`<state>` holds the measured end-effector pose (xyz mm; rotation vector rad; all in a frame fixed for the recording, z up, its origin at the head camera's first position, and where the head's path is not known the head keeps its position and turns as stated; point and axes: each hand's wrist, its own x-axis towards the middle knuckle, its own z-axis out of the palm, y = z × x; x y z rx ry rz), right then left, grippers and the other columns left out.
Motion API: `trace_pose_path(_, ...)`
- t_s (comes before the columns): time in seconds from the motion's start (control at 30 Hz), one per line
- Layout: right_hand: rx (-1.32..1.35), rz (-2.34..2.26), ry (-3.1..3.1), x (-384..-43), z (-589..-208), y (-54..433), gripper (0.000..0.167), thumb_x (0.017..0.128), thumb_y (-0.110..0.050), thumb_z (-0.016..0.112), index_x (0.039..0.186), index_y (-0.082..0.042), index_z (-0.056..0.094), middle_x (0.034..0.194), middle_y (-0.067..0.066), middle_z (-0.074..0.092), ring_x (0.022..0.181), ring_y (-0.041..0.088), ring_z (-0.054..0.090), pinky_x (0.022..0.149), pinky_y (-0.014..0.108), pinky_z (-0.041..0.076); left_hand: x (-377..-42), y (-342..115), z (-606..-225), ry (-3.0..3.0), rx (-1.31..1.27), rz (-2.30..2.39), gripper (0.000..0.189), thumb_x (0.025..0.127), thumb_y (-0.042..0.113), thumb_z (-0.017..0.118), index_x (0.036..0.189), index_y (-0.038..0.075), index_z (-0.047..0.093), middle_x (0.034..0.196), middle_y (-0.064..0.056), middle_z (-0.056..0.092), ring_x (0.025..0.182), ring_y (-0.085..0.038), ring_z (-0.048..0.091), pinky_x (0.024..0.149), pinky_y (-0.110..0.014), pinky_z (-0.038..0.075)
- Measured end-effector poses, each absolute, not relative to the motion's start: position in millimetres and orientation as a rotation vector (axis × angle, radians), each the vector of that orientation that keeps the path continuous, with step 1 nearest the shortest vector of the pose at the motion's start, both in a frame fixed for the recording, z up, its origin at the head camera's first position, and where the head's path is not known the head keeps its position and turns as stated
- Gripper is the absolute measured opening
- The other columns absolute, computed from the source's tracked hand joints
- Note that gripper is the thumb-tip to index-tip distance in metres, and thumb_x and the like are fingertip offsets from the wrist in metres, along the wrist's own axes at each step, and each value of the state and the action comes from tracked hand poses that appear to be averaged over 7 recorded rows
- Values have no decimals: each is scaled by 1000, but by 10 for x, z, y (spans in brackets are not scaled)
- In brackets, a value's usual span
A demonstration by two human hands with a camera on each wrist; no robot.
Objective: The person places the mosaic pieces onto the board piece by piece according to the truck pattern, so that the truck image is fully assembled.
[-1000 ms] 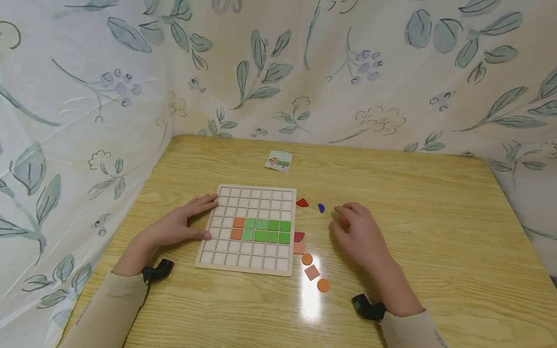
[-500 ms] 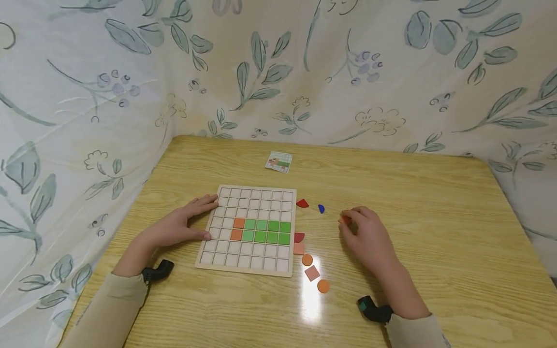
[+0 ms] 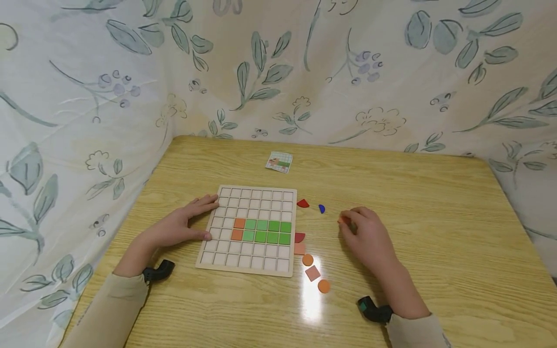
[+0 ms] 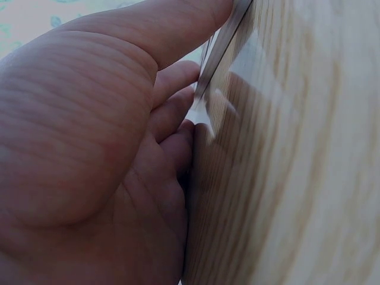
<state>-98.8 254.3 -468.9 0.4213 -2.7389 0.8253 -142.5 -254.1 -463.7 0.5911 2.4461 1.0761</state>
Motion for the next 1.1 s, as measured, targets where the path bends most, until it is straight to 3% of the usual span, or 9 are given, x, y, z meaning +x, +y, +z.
trace_pose_path(0.37, 463, 880, -2764, -997, -4556, 2372, 21, 96, -7, 83, 116, 0, 82, 111, 12, 75, 106, 35, 67, 86, 55, 59, -1431, -2544, -4631, 2443, 598, 1072, 93, 92, 45, 89, 170, 25, 44, 181, 8, 22, 168, -40, 5, 131, -68, 9)
trace_pose_path(0.63, 530, 894, -2766, -1072, -4465, 2131, 13, 97, -8, 82, 108, -3, 82, 108, 6, 73, 106, 31, 66, 87, 51, 61, -1448, -2551, -4585, 2442, 594, 1055, 93, 92, 45, 89, 171, 24, 43, 181, 7, 22, 167, -41, 5, 131, -68, 9)
trace_pose_path(1.1, 678, 938, -2760, -1165, -4273, 1684, 16, 97, -9, 79, 112, -3, 82, 115, 6, 73, 114, 29, 65, 91, 46, 60, -1475, -2560, -4609, 2445, 613, 1044, 95, 91, 47, 89, 170, 25, 43, 181, 6, 22, 167, -41, 6, 132, -66, 9)
